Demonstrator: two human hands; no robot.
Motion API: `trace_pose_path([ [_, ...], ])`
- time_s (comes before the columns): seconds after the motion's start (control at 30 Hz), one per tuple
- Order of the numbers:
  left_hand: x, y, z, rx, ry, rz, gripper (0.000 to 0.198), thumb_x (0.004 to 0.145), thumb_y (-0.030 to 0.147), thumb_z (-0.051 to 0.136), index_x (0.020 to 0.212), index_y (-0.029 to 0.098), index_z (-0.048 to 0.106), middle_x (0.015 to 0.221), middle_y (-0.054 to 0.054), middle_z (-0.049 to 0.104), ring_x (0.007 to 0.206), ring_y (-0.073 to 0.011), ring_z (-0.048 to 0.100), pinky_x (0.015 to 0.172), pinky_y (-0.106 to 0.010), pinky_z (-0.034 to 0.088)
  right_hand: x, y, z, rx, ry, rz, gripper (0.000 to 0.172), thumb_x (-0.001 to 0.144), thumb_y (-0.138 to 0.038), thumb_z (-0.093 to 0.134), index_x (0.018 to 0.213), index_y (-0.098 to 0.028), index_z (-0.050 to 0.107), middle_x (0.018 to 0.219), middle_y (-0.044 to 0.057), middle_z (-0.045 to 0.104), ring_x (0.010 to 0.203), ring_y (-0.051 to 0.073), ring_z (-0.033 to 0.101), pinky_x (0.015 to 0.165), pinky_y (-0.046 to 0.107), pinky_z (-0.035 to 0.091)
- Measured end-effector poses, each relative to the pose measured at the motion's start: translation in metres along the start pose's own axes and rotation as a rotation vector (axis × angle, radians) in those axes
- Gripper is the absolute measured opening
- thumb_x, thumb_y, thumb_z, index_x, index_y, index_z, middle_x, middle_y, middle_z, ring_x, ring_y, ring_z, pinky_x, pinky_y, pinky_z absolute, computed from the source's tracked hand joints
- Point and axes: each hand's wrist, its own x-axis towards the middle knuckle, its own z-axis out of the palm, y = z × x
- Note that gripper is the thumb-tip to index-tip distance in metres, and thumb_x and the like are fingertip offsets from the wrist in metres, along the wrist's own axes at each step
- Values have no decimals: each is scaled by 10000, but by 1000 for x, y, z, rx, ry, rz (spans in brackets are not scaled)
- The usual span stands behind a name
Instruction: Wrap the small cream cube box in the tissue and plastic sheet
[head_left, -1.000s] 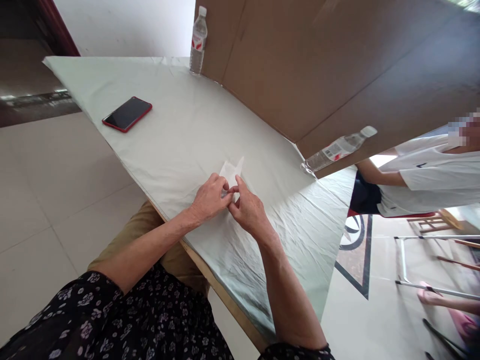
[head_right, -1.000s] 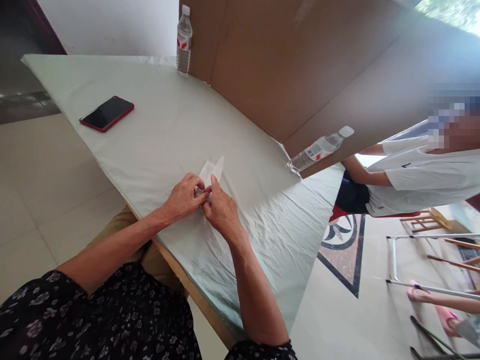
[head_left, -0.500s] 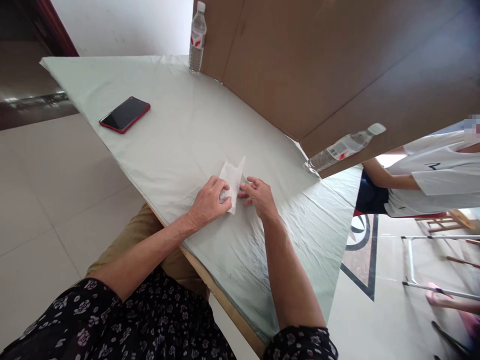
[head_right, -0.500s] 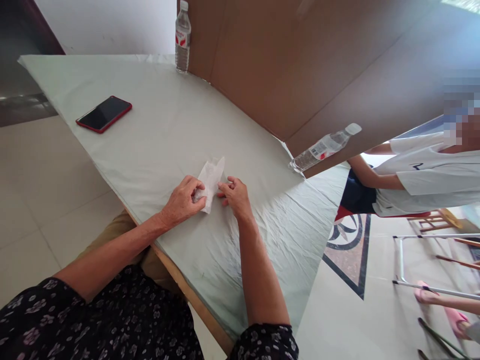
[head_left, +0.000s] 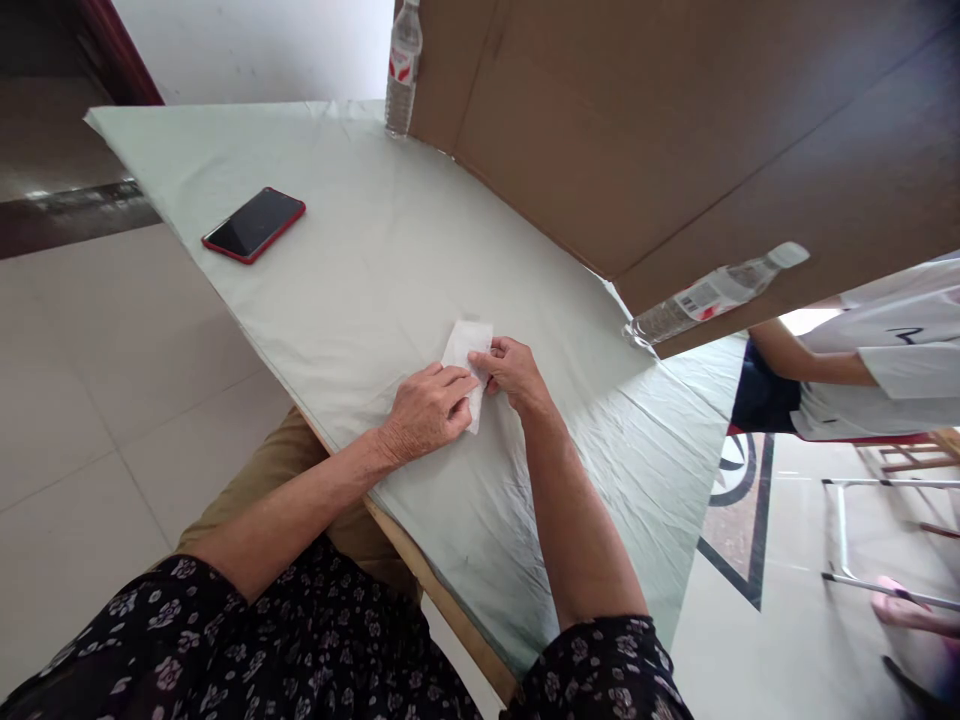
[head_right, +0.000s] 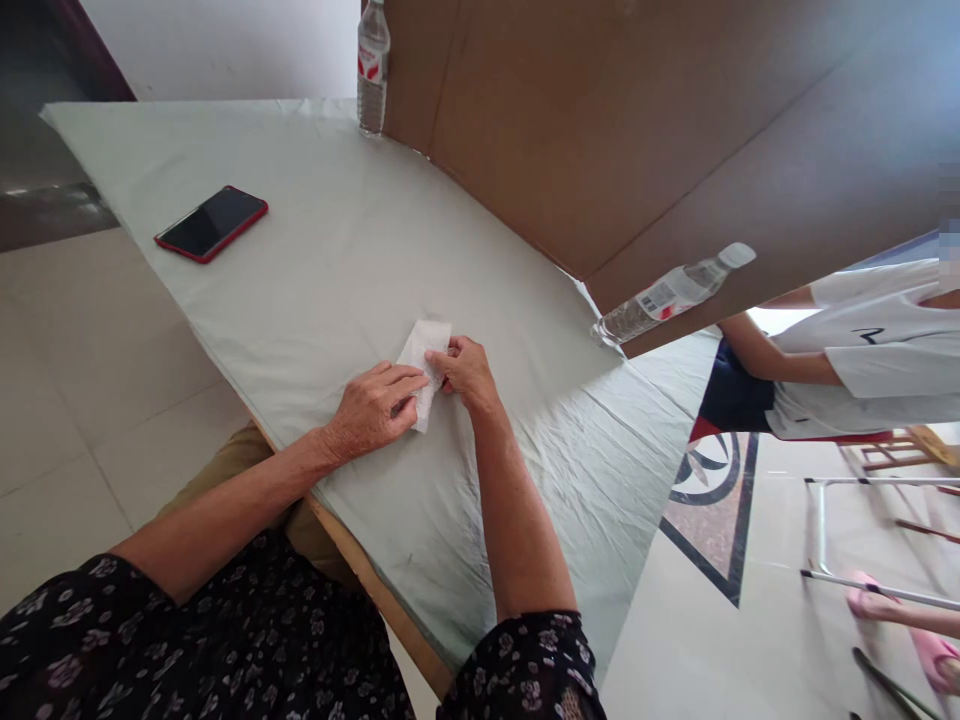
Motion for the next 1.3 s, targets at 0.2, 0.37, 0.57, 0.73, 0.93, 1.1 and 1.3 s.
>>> trace_pose_path([
  [0.2, -1, -2, 4, -58, 29, -32, 280, 847, 125, 515, 1058, 174, 694, 1043, -85, 737, 917, -218, 634, 872, -367, 524, -5, -4, 4, 109, -56, -88, 302, 627, -441, 751, 741, -185, 638, 628, -39, 578, 554, 109, 482, 484, 237, 398],
  [0.37, -2, -4, 6, -91, 49, -35, 259, 854, 125, 519, 1049, 170, 683, 1031, -86, 728, 926, -219, 633, 883, -373, 531, -18, -5, 10, 227, -54, -178, 338, 674, -452, 703, 910, -217, 650, 849, 4, 686, 800, 174, 617, 725, 300, 511],
  [0.57, -4, -3, 6, -120, 97, -93, 233, 842, 148, 540, 1038, 172, 664, 1061, -97, 665, 985, -210, 639, 897, -341, 546, -36, -4, 15, 242, -63, -279, 307, 734, -468, 691, 926, -237, 629, 929, 17, 697, 893, 192, 638, 866, 352, 521],
  [0.73, -5, 2, 3, -72, 160, -262, 221, 789, 212, 638, 1002, 196, 587, 1057, -90, 602, 1015, -227, 624, 900, -352, 543, -54, -4, 15, 156, -28, -329, 292, 806, -495, 658, 933, -233, 635, 928, 24, 695, 895, 199, 637, 850, 353, 525],
  [0.93, -5, -4, 7, -87, 233, -275, 561, 749, 229, 711, 1260, 175, 487, 1309, -162, 551, 1248, -298, 528, 1030, -442, 473, -80, -1, 13, 34, -41, -450, 121, 852, -333, 642, 888, -223, 678, 960, 16, 705, 952, 189, 648, 940, 346, 475],
  [1.1, -6, -12, 7, -236, 115, -216, 270, 778, 253, 736, 992, 200, 580, 1377, -170, 537, 1304, -303, 526, 1015, -423, 468, -92, 7, 13, -27, -17, -551, 99, 867, -284, 629, 876, -244, 719, 1097, 46, 709, 1097, 210, 647, 1023, 371, 454],
  [1.3, -6, -16, 2, -388, 62, -207, 166, 781, 224, 693, 839, 202, 539, 1187, -143, 654, 1175, -274, 618, 934, -395, 496, -92, 20, 8, -92, -41, -622, 104, 858, -281, 656, 947, -259, 706, 1155, 60, 709, 1136, 220, 645, 1043, 397, 463],
])
